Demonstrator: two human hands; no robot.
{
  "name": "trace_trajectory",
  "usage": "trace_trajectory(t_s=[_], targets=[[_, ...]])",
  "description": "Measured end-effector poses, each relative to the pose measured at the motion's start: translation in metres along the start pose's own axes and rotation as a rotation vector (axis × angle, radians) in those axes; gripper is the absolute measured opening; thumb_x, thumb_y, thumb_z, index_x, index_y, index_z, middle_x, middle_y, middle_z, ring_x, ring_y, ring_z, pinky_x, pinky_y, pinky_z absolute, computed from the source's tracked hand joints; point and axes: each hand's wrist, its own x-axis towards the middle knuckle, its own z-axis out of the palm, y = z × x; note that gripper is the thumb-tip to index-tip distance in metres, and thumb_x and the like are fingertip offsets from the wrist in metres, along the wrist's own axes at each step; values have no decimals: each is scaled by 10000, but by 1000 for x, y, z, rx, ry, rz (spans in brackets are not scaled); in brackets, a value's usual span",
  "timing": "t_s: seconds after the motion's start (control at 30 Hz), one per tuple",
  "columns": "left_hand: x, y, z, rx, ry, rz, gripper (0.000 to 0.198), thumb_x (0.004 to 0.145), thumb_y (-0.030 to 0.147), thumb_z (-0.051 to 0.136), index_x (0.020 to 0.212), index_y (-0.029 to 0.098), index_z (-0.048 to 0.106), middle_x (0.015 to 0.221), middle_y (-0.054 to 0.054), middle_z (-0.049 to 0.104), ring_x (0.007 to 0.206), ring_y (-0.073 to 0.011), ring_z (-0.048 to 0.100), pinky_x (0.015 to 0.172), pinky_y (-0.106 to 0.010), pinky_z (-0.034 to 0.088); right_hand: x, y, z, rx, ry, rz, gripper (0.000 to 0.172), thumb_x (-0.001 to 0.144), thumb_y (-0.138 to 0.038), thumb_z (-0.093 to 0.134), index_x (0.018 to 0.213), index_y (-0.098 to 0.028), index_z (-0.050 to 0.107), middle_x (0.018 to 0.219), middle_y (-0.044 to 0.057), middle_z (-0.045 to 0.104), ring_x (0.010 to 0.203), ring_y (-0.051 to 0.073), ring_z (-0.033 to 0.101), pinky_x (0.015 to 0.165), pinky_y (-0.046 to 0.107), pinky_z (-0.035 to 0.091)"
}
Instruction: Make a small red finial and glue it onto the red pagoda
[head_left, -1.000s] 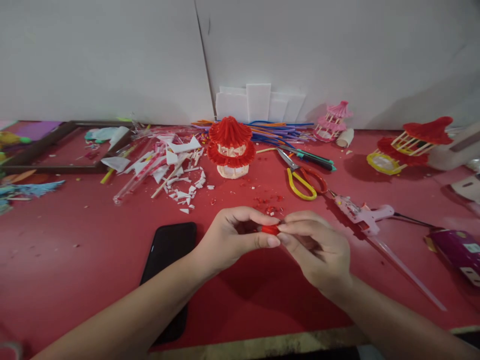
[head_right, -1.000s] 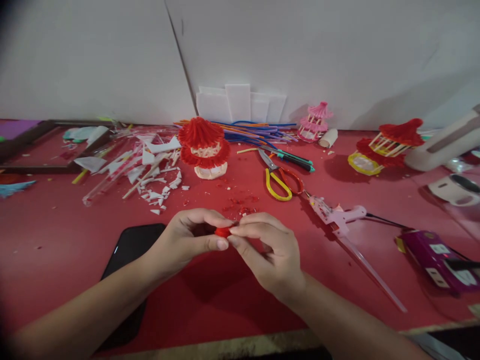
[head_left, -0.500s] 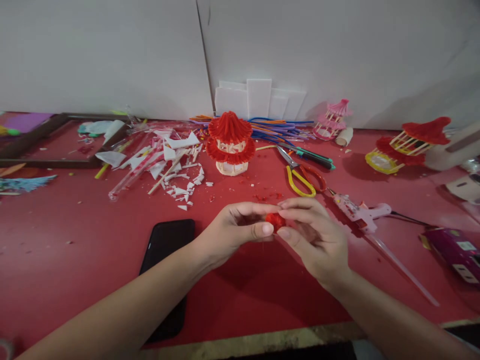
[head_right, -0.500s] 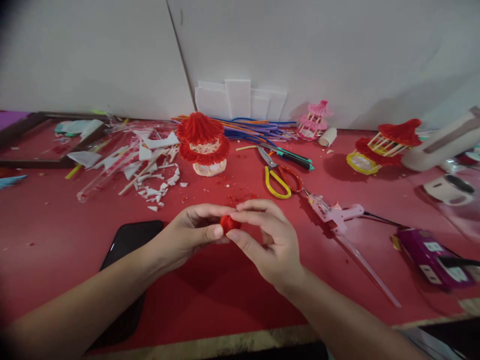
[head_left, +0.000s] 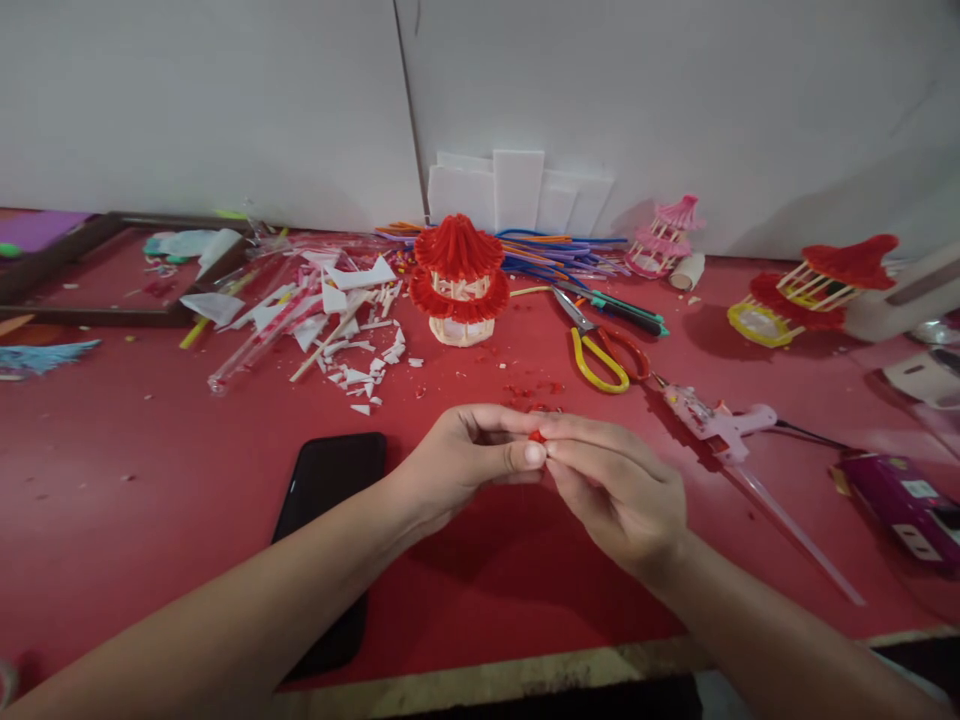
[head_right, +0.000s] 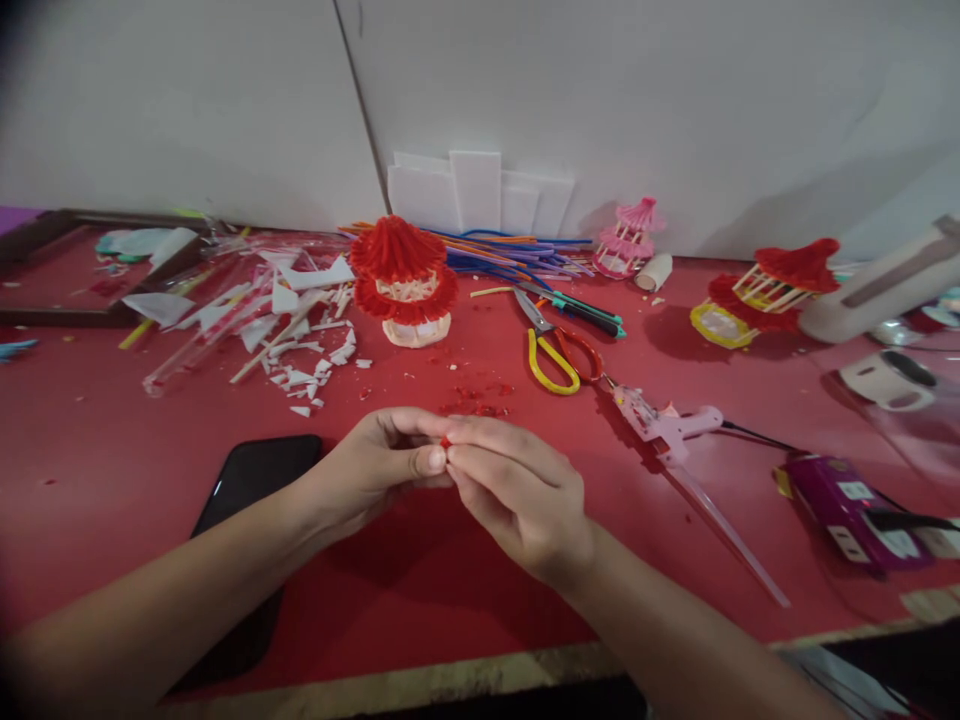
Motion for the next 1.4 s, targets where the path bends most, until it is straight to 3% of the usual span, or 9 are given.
trace_trajectory(t_s=[0.23, 0.37, 0.43, 0.5, 0.57, 0.63, 0.93, 1.13, 1.4], targets=[[-3, 8, 0, 4, 63, 34, 220, 695, 192, 885, 897, 195, 799, 871, -8, 799, 765, -129, 763, 710, -196, 623, 2, 9, 2, 360, 91, 457, 101, 930, -292, 649, 1009, -258, 702, 1106, 38, 734, 1070, 182, 695, 924, 365, 599], [-1, 11, -4, -34, 85, 19, 160, 797, 185, 798, 957, 186, 793, 830, -52, 809, 778, -160, 778, 697, -192, 617, 6, 25, -8, 58, 42, 643, 284, 964, -380, 577, 746, -215, 658, 729, 12, 685, 721, 152, 659, 678, 306, 543], [0, 11, -4, -51, 76, 1, 146, 812, 178, 783, 958, 184, 797, 826, -51, 811, 786, -157, 779, 707, -188, 617, 8, 33, -15, -165, -70, 579, 372, 933, -367, 611, 599, -206, 586, 649, 13, 650, 660, 156, 626, 682, 338, 518], [0, 10, -4, -65, 75, -11, 164, 776, 157, 814, 938, 182, 801, 839, -35, 812, 792, -147, 778, 731, -180, 615, 9, 38, -19, -259, -125, 467, 272, 877, -326, 672, 637, -208, 619, 835, 51, 729, 830, 211, 685, 834, 427, 535], [1, 10, -4, -67, 91, -13, 213, 721, 140, 856, 923, 184, 802, 858, -18, 811, 787, -135, 774, 748, -178, 613, 9, 39, -20, -223, -173, 432, 91, 854, -292, 697, 917, -231, 721, 1154, 81, 734, 1111, 265, 671, 1002, 505, 505], [0, 9, -3, -45, 100, -28, 244, 689, 147, 880, 917, 180, 800, 866, -14, 807, 782, -130, 768, 754, -184, 612, 8, 34, -18, -84, -206, 474, 259, 898, -294, 663, 1151, -262, 707, 1256, 73, 710, 1201, 239, 648, 1040, 476, 520], [0, 7, -2, 43, 69, -50, 334, 602, 135, 916, 824, 149, 668, 736, 18, 724, 663, -84, 684, 686, -205, 561, 1, 9, 3, 597, -162, 736, 253, 909, -309, 690, 1159, -303, 722, 1152, 34, 773, 1024, 166, 749, 852, 305, 649], [1, 7, -4, 70, 46, -50, 367, 588, 181, 933, 798, 144, 635, 719, 22, 711, 650, -69, 665, 695, -198, 549, 3, 9, 1, 488, -182, 628, 231, 935, -277, 643, 1137, -321, 747, 1182, 60, 725, 1118, 178, 699, 930, 341, 617], [0, 3, -1, 61, 108, -115, 428, 560, 244, 958, 823, 155, 631, 758, 37, 703, 679, -80, 678, 703, -224, 572, 8, 13, -7, 281, -185, 405, 58, 860, -233, 736, 913, -256, 734, 1006, 34, 749, 937, 151, 730, 827, 282, 620]])
